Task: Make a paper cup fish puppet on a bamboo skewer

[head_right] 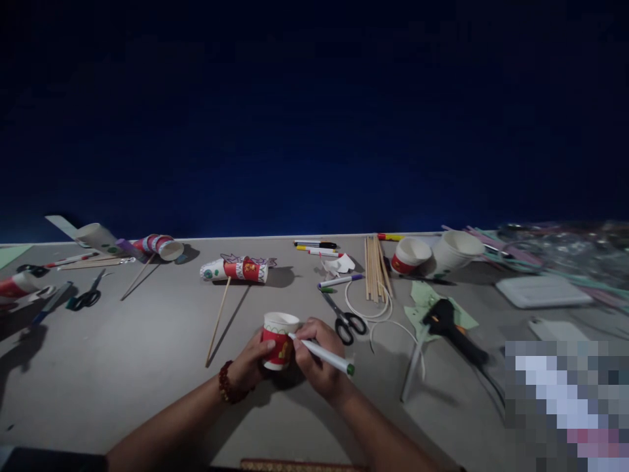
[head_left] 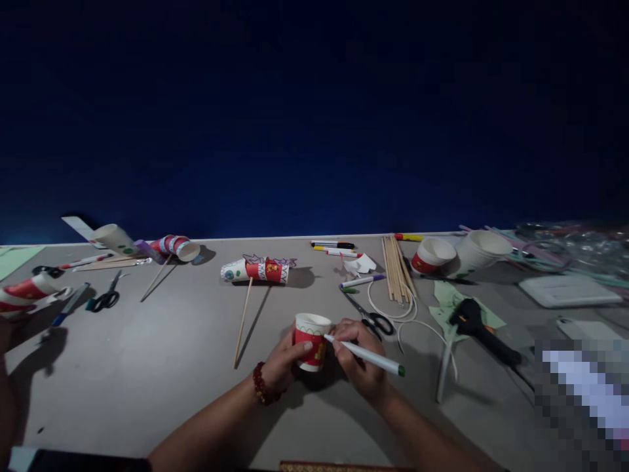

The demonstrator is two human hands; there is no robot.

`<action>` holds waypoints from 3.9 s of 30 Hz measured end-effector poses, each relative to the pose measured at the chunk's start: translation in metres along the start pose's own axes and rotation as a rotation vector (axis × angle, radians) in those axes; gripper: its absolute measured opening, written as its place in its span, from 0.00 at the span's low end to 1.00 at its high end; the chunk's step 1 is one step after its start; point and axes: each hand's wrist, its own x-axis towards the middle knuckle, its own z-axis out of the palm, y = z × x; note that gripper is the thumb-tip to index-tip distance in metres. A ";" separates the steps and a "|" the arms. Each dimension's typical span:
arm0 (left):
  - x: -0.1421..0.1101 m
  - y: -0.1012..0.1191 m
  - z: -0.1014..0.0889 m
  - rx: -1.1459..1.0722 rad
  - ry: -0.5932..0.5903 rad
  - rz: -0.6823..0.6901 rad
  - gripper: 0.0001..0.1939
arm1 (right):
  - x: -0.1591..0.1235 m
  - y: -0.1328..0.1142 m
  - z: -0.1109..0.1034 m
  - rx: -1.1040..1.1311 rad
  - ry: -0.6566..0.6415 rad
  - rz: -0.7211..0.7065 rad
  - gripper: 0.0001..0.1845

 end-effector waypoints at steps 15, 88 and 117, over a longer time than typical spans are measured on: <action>0.000 0.000 -0.001 -0.012 0.011 -0.028 0.29 | 0.004 -0.004 -0.001 0.000 0.023 0.038 0.05; 0.000 -0.002 -0.001 -0.060 -0.091 -0.059 0.27 | 0.001 -0.002 0.001 0.034 0.022 0.015 0.05; 0.000 -0.001 -0.001 -0.069 -0.001 -0.037 0.27 | 0.002 -0.002 0.001 0.071 0.042 0.035 0.05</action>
